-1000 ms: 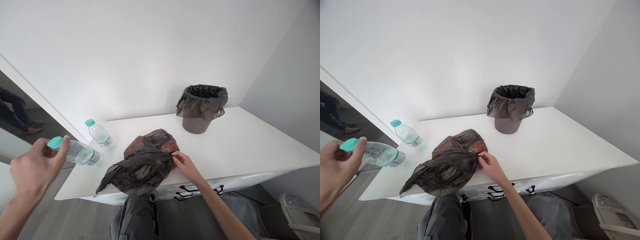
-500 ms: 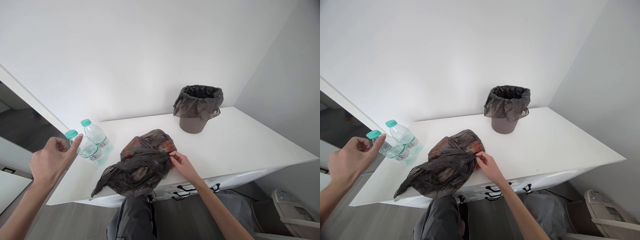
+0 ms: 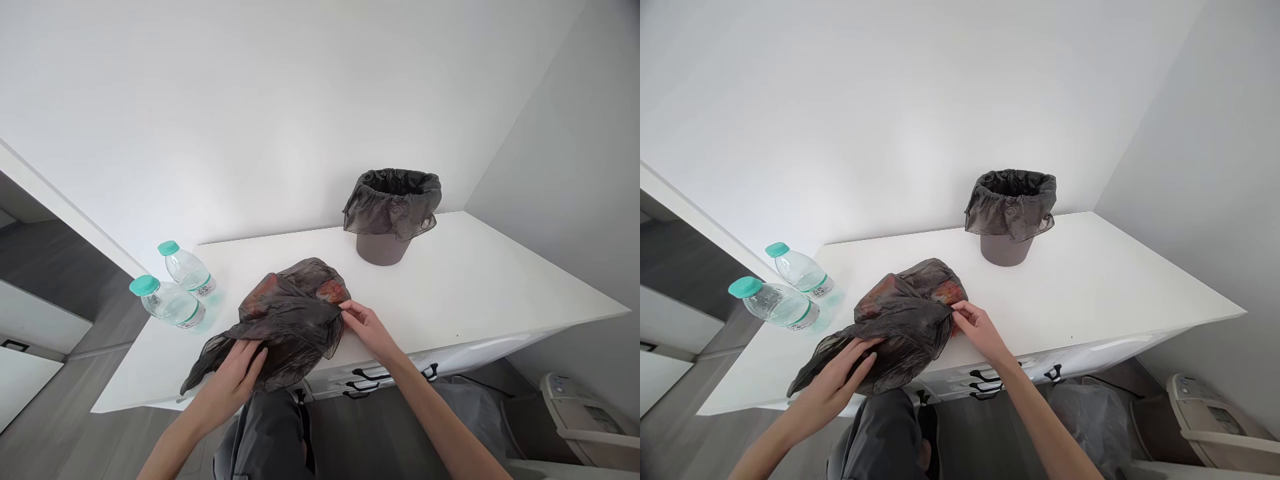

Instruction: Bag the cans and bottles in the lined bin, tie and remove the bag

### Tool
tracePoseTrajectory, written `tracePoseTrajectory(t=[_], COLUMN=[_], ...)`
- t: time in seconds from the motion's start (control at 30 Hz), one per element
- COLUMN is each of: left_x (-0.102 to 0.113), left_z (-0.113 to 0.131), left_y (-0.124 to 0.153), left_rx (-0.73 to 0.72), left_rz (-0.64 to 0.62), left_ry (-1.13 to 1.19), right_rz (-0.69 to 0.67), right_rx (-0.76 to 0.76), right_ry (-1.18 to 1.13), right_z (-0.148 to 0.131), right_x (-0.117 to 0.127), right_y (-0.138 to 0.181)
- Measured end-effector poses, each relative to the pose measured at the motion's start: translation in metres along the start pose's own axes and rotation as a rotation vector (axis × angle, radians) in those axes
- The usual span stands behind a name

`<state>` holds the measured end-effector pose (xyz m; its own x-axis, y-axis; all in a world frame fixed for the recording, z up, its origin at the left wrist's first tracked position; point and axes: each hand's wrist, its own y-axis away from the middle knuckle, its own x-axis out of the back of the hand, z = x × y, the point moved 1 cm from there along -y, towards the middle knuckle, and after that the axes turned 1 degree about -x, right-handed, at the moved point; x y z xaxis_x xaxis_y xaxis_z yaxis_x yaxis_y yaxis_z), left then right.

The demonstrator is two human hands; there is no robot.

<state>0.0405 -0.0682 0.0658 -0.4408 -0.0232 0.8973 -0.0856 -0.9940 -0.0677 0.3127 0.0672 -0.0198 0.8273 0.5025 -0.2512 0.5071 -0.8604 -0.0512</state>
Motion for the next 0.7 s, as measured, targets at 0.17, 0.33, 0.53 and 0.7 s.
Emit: tracePoseTrajectory(t=[0.17,0.33,0.53,0.7], left_x=[-0.017,-0.012,-0.012,-0.015], left_z=[-0.033,-0.030,-0.035,-0.044], left_y=[-0.020,-0.044,-0.080,-0.096], left_rx=[0.031,0.049,0.067,0.151], left_rz=[0.245,0.352,0.285,0.207], left_ry=[-0.266,-0.497,-0.546,-0.489], right_rz=[-0.088,-0.114,-0.097,-0.073], right_rx=[0.019,0.029,0.018,0.019], right_ry=[0.022,0.027,0.030,0.022], right_z=[-0.007,-0.010,-0.011,-0.013], right_x=[-0.002,-0.004,-0.005,-0.006], right_y=[0.003,0.002,-0.001,0.000])
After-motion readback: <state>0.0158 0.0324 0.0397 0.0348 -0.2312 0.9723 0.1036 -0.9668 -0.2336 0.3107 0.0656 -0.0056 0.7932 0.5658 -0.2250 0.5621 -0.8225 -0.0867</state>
